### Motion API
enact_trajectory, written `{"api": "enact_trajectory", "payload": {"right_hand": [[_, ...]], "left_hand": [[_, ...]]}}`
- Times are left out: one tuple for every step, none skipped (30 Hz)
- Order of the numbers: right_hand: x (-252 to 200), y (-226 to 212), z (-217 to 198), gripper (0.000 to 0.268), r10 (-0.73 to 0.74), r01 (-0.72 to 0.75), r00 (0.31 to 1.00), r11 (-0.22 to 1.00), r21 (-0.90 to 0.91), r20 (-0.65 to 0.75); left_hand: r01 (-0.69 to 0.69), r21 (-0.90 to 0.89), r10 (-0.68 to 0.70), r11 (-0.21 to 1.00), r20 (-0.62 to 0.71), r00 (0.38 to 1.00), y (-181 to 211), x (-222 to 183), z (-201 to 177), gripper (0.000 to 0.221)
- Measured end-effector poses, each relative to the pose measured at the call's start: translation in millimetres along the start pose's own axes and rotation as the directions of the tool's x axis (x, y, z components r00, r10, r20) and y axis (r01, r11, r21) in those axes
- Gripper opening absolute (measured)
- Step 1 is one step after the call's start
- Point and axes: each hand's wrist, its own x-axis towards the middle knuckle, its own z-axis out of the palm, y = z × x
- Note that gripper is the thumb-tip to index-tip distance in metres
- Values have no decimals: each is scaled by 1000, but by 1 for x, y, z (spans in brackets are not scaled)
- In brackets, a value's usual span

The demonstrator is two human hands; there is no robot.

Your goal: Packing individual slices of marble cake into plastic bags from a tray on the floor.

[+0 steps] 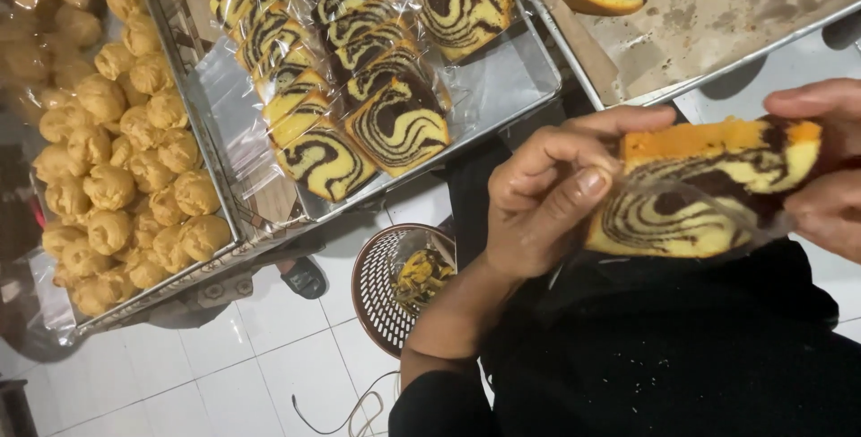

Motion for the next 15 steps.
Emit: {"api": "enact_trajectory", "payload": {"right_hand": [[-1,1,1,41,-36,37,999,997,62,-4],[-3,3,2,53,-71,72,997,989,126,-11],[-4,9,-2,53,-72,73,997,989,126,-10],[-4,15,-5,75,121,-124,992,989,76,48],[-4,22,-9,98,312,-314,946,949,16,92],[-9,39,-5,98,314,-317,945,948,17,94],[-15,57,-1,92,160,-168,983,983,80,94],[-20,74,1,89,0,-11,997,990,139,81],[-26,88,4,89,-1,-11,997,990,138,81],[-31,101,8,78,-170,167,985,982,91,31],[-37,114,12,68,-337,337,942,941,37,-10],[-35,182,11,68,-338,338,941,940,38,-11],[-49,248,9,58,-64,35,994,960,278,93],[-77,308,5,50,188,-287,950,840,460,250],[-74,288,5,50,188,-287,950,840,460,251]], "left_hand": [[-3,107,2,994,7,1000,7,0,4,8],[-5,212,3,977,13,1000,13,0,7,6],[-6,212,4,977,12,1000,13,-4,7,6],[-69,256,55,964,58,997,12,-7,7,7],[-131,296,104,946,108,989,11,-10,7,8],[-129,296,101,946,105,989,19,-10,13,8],[-132,368,97,921,111,989,26,-10,18,7],[-139,436,96,889,120,988,33,-9,23,6],[-141,435,97,889,120,988,30,-7,21,6],[-168,480,119,861,132,984,28,-7,20,11],[-195,523,139,830,145,980,26,-7,18,16],[-195,524,139,829,145,980,27,-8,20,16],[-217,524,171,824,137,976,27,-10,23,10],[-240,523,203,818,128,971,28,-10,25,6],[-240,523,204,818,127,971,29,-7,24,6]]}}
